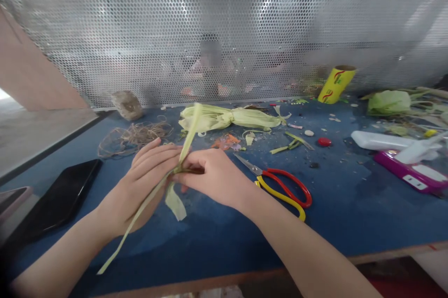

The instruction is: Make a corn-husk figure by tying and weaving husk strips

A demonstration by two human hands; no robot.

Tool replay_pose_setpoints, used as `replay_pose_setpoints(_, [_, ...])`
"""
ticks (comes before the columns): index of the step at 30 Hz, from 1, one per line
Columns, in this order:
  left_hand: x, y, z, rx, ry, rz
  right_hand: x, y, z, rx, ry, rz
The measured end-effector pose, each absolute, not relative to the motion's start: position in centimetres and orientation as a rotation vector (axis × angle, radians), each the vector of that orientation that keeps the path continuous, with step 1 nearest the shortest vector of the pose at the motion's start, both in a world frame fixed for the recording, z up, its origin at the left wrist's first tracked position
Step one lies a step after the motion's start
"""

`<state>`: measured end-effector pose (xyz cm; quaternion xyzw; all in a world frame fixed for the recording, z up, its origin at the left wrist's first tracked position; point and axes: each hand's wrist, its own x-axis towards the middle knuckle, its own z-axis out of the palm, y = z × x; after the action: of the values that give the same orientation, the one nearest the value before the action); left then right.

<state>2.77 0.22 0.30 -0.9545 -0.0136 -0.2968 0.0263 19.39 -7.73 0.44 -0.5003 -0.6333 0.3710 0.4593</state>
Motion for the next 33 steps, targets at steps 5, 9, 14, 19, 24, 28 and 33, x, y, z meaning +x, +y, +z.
replay_pose_setpoints(5, [2.7, 0.0, 0.4, -3.243, -0.047, -1.000, 18.9, -8.4, 0.7, -1.231, -1.532, 1.040])
replay_pose_setpoints(9, [2.3, 0.2, 1.0, -3.374, -0.136, -0.909, 18.4, -8.9, 1.1, -1.158, -1.593, 1.062])
replay_pose_setpoints(14, [1.8, 0.4, 1.6, -3.349, -0.113, -0.807, 18.9, -9.0, 1.5, -1.131, -1.676, 1.035])
replay_pose_setpoints(19, [1.7, 0.3, 1.5, -3.356, -0.155, -0.730, 19.1, -8.9, 1.3, -1.123, -1.595, 1.158])
replay_pose_setpoints(24, [2.0, 0.3, 1.0, -3.428, -0.036, -0.807, 18.9, -8.7, 1.0, -1.135, -1.545, 1.126])
replay_pose_setpoints(28, [2.4, -0.1, 0.9, -3.322, -0.203, -0.739, 19.0, -8.7, 0.9, -1.084, -1.557, 1.179])
replay_pose_setpoints(33, [2.5, -0.2, 0.9, -3.236, -0.196, -0.695, 19.0, -8.6, 0.8, -1.254, -1.585, 0.958])
